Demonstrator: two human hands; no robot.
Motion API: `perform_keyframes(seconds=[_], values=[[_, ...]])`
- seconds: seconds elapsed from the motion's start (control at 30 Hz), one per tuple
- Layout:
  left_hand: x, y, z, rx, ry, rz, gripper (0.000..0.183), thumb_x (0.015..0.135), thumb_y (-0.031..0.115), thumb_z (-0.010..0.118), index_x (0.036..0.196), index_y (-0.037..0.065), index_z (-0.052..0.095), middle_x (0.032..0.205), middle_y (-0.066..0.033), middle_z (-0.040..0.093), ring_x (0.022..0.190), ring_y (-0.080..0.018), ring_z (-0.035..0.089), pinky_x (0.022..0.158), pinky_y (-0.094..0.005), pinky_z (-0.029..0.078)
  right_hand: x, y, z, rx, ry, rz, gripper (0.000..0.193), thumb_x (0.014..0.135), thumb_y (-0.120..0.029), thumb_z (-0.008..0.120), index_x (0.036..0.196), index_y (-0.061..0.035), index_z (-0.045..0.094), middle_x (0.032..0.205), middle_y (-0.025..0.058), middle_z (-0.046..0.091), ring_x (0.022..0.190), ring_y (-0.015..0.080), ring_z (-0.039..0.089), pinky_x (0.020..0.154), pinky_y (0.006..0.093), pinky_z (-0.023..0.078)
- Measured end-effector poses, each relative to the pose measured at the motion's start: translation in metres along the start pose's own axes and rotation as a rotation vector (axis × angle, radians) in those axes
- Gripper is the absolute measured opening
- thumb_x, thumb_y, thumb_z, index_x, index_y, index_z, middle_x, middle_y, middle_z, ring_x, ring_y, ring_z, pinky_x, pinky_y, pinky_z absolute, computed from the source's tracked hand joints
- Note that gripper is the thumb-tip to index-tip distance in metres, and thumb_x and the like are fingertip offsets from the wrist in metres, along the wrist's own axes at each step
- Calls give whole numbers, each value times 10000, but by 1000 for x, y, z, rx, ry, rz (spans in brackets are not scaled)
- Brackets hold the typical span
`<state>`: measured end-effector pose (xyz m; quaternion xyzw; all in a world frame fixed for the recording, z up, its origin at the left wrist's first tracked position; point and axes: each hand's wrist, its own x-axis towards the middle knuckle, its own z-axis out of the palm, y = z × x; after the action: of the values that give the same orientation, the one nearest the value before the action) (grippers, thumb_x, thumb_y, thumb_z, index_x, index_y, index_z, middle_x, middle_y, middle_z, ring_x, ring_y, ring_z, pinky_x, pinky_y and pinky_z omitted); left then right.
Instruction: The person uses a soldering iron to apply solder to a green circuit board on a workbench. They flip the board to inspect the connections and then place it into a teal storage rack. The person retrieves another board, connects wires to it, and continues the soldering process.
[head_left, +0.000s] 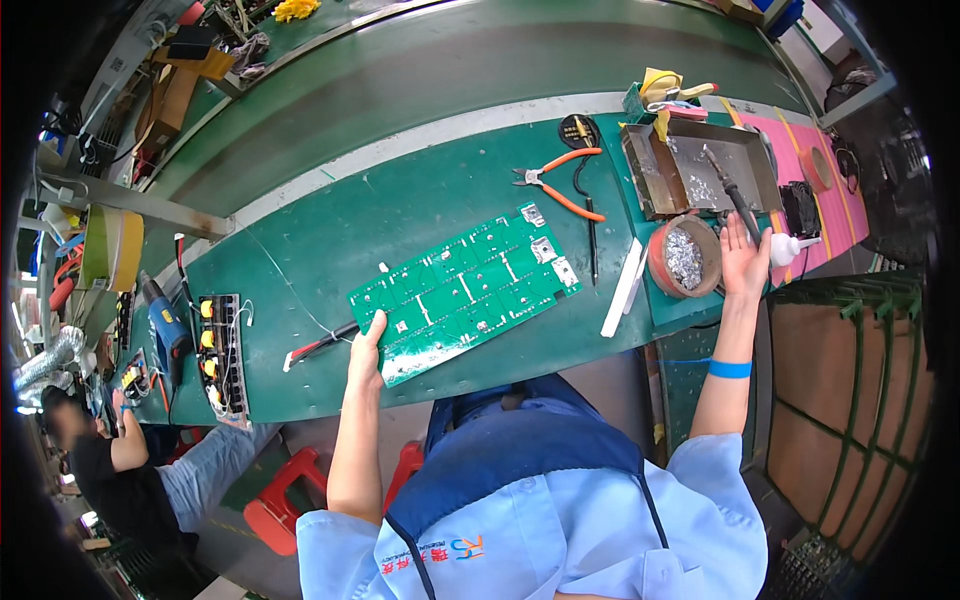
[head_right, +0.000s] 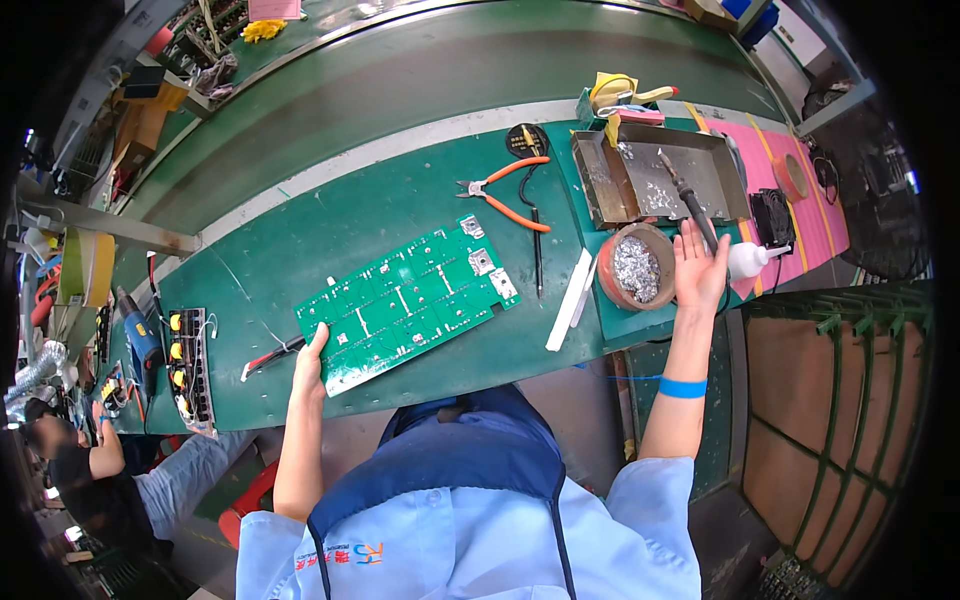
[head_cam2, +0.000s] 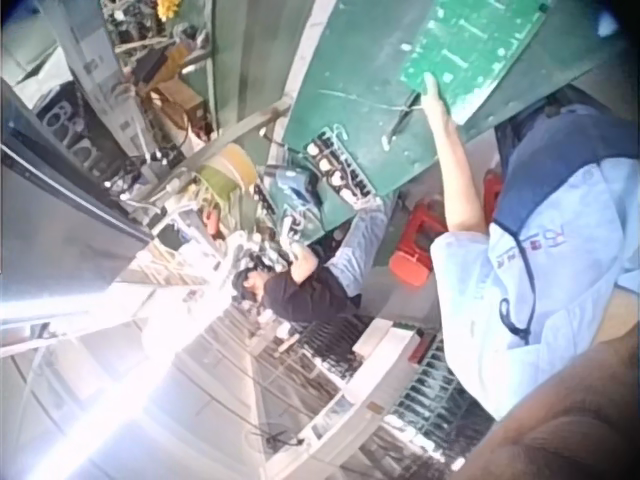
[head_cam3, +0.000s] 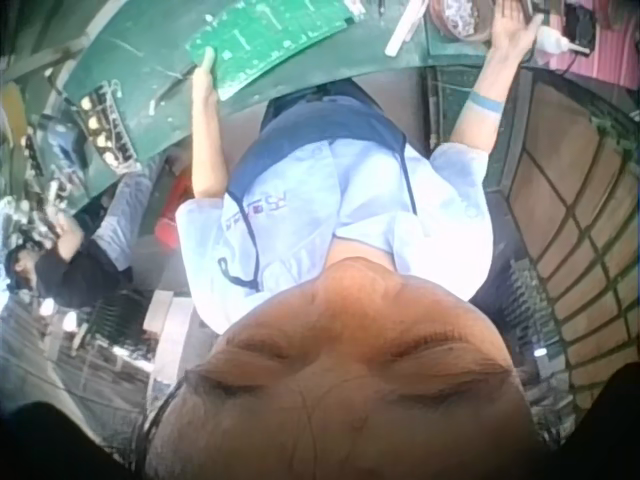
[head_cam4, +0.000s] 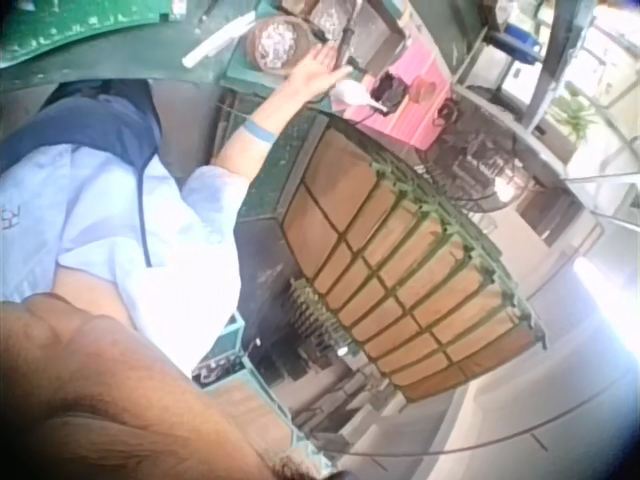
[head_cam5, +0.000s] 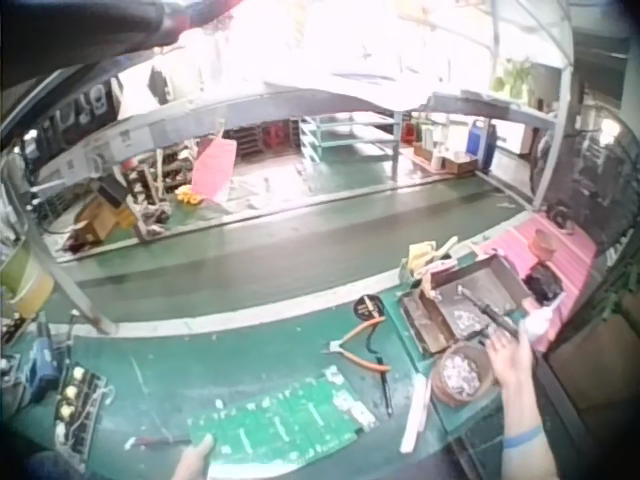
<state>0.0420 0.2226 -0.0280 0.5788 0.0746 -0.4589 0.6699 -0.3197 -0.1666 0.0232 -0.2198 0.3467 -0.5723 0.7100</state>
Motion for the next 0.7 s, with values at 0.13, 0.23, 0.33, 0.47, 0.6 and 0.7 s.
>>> perform_keyframes(seconds=[0.13,0.23,0.33,0.47,0.6,0.7], values=[[1,0,-3,-3,-44,-8,405,835,282,543,1111,-8,475,1058,-121,550,905,-197,563,778,-333,467,23,-1,-12,249,159,170,468,859,-381,457,1091,26,453,1103,169,460,1058,266,447,898,395,348],[-5,3,-1,-107,-90,-23,445,828,319,544,1129,1,467,1078,-127,541,927,-210,556,787,-348,464,42,5,-30,157,229,96,479,852,-371,472,1114,29,436,1099,174,456,1048,265,453,880,394,365],[-10,2,0,-189,-83,-20,479,816,344,546,1153,16,454,1091,-134,532,954,-233,542,804,-364,455,43,6,-29,170,176,137,495,852,-326,489,1151,55,388,1122,193,460,1046,261,460,866,389,380],[-5,-2,2,-275,-100,-10,445,820,311,535,1150,25,451,1093,-140,527,953,-242,543,807,-373,456,29,-1,-18,365,72,299,500,848,-260,510,1174,80,340,1184,191,442,1041,246,473,842,378,402],[-8,-1,10,-322,-147,2,437,820,294,536,1147,16,453,1082,-140,533,934,-238,551,799,-365,460,-34,7,33,269,-300,395,430,864,-259,481,1167,27,376,964,114,509,889,178,503,782,343,417],[-8,1,7,-293,-102,15,410,831,268,521,1145,14,454,1087,-142,531,945,-237,548,808,-370,459,-117,4,126,333,-778,428,399,890,-315,415,1153,-15,411,762,37,466,697,120,460,736,353,413]])
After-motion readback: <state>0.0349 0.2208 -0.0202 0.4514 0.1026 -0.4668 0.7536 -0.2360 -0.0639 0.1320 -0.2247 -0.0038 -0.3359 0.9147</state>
